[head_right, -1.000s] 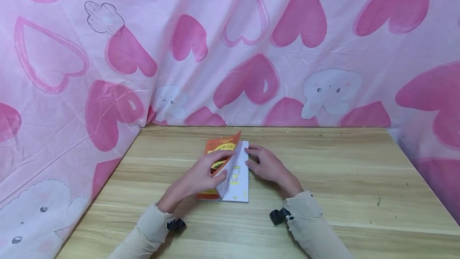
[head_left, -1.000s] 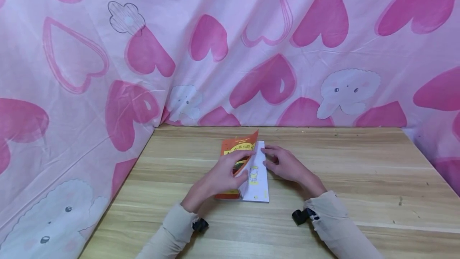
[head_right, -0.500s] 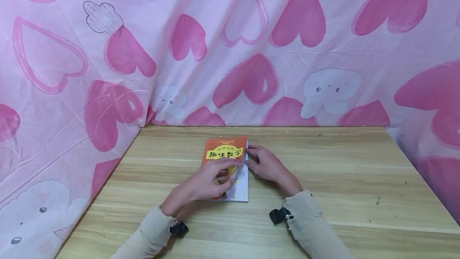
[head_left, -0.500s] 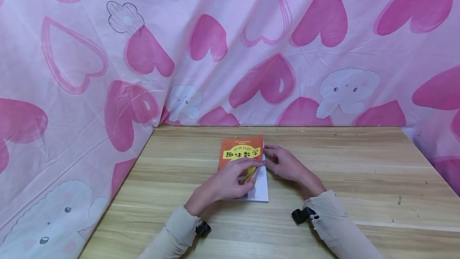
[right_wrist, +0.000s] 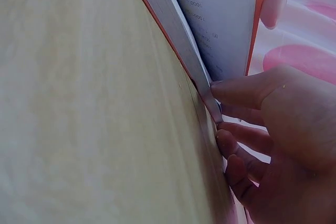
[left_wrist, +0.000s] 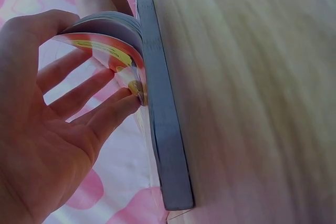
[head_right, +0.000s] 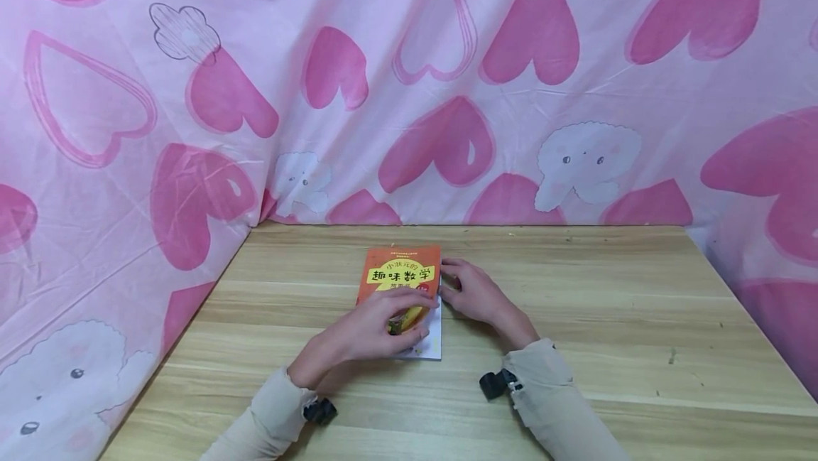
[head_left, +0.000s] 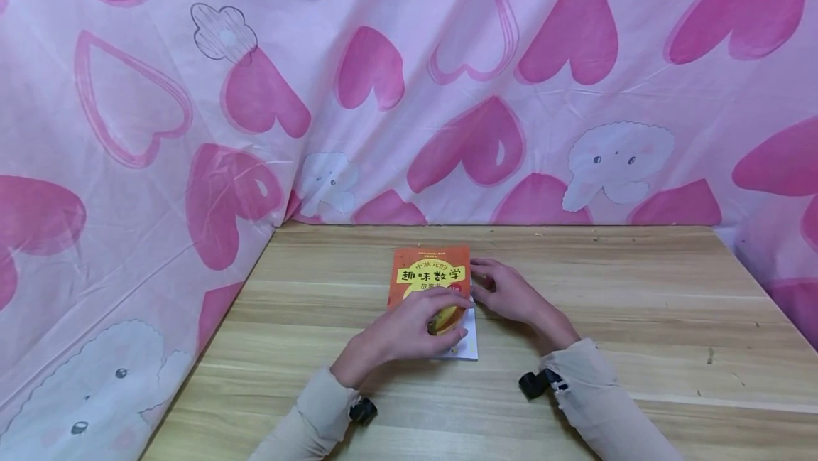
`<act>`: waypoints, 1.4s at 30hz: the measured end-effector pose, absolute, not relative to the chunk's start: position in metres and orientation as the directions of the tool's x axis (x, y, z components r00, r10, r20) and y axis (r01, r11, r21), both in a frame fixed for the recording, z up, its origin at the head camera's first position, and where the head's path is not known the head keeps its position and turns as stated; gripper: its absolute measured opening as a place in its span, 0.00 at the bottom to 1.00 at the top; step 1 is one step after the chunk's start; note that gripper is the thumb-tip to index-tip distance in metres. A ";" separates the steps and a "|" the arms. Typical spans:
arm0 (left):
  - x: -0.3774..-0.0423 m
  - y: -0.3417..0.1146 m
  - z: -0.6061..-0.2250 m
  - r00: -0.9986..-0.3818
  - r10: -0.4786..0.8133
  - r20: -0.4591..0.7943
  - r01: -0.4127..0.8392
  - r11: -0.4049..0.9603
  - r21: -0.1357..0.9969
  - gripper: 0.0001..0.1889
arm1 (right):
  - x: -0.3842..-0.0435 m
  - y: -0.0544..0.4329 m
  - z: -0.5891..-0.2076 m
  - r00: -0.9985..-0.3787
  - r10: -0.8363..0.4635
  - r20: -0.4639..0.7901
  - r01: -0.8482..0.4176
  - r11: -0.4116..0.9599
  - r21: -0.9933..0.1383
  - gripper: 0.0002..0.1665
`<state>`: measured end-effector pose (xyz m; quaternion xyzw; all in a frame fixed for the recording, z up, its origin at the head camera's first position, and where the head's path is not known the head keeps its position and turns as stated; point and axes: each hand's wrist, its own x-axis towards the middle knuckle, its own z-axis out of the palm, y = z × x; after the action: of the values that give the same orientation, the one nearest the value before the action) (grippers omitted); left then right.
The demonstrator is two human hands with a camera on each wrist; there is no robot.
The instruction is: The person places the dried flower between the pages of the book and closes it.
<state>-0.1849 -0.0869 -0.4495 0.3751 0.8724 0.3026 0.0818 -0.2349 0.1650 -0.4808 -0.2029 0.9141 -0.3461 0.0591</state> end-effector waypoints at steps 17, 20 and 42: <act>-0.183 -0.087 -0.449 -0.653 0.757 0.016 0.627 0.528 0.573 0.25 | -0.235 0.166 -0.480 -0.928 -0.372 0.026 -0.283 0.655 -0.700 0.32; -0.182 -0.086 -0.450 -0.653 0.757 0.001 0.624 0.537 0.567 0.26 | -0.235 0.166 -0.481 -0.928 -0.371 0.034 -0.287 0.653 -0.701 0.31; -0.175 -0.084 -0.449 -0.672 0.739 -0.039 0.601 0.576 0.553 0.26 | -0.233 0.166 -0.482 -0.920 -0.389 0.041 -0.302 0.640 -0.707 0.41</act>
<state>-0.1749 -0.0843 -0.4486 0.3819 0.8776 0.2568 0.1341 -0.2332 0.1665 -0.4822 -0.1911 0.9036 -0.3791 0.0575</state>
